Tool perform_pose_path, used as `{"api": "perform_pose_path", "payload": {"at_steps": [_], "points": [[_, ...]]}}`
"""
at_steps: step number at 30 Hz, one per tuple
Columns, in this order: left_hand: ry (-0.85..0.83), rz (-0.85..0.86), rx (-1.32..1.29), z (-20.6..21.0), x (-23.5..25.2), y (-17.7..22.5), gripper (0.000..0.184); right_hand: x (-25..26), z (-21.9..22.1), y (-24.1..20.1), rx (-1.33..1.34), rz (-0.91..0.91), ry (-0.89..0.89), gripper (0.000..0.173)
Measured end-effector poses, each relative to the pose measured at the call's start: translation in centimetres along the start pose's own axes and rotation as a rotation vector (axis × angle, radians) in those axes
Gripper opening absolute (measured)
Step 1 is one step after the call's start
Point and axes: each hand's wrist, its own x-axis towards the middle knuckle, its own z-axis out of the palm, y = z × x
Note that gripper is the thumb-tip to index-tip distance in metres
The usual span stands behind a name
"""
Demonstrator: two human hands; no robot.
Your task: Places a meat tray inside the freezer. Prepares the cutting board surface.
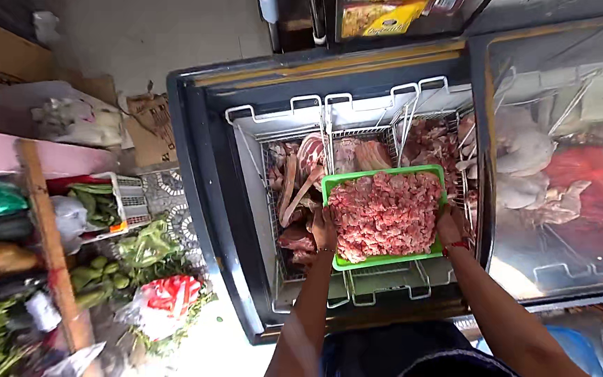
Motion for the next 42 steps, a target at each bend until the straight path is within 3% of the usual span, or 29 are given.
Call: {"api": "perform_pose_path", "payload": {"at_steps": [5,13,21,32,35,37,39,40,42], "points": [[0.039,-0.042,0.092,0.9,-0.1,-0.3,0.04,1.2,0.9,0.4,0.002,0.019,0.089,0.054],[-0.092,-0.176,0.141,3.3,-0.2,-1.5,0.05,0.4,-1.1,-2.5,0.005,0.071,0.162,0.047],[0.036,-0.034,0.033,0.7,-0.4,1.0,0.038,1.6,0.7,0.0,0.132,0.126,0.087,0.05],[0.019,-0.032,0.008,0.3,0.9,-0.6,0.038,1.9,0.9,1.3,0.187,0.089,0.05,0.05],[-0.004,-0.076,-0.017,-0.4,1.2,-1.1,0.045,-1.2,0.1,-0.1,-0.013,-0.059,-0.017,0.05],[-0.061,-0.174,-0.044,-1.0,1.3,-0.5,0.052,-5.2,-0.9,-1.4,-0.208,-0.407,-0.008,0.048],[-0.126,-0.242,-0.044,-1.7,1.4,-0.1,0.06,-7.6,-2.1,-1.7,-0.276,-0.79,0.147,0.042],[-0.148,-0.256,-0.041,-2.2,1.4,0.0,0.063,-8.0,-3.1,-1.8,-0.284,-0.859,0.237,0.042],[-0.135,-0.24,-0.034,-3.1,1.4,0.1,0.063,-7.5,-5.7,-2.7,-0.311,-0.714,0.322,0.052]]}}
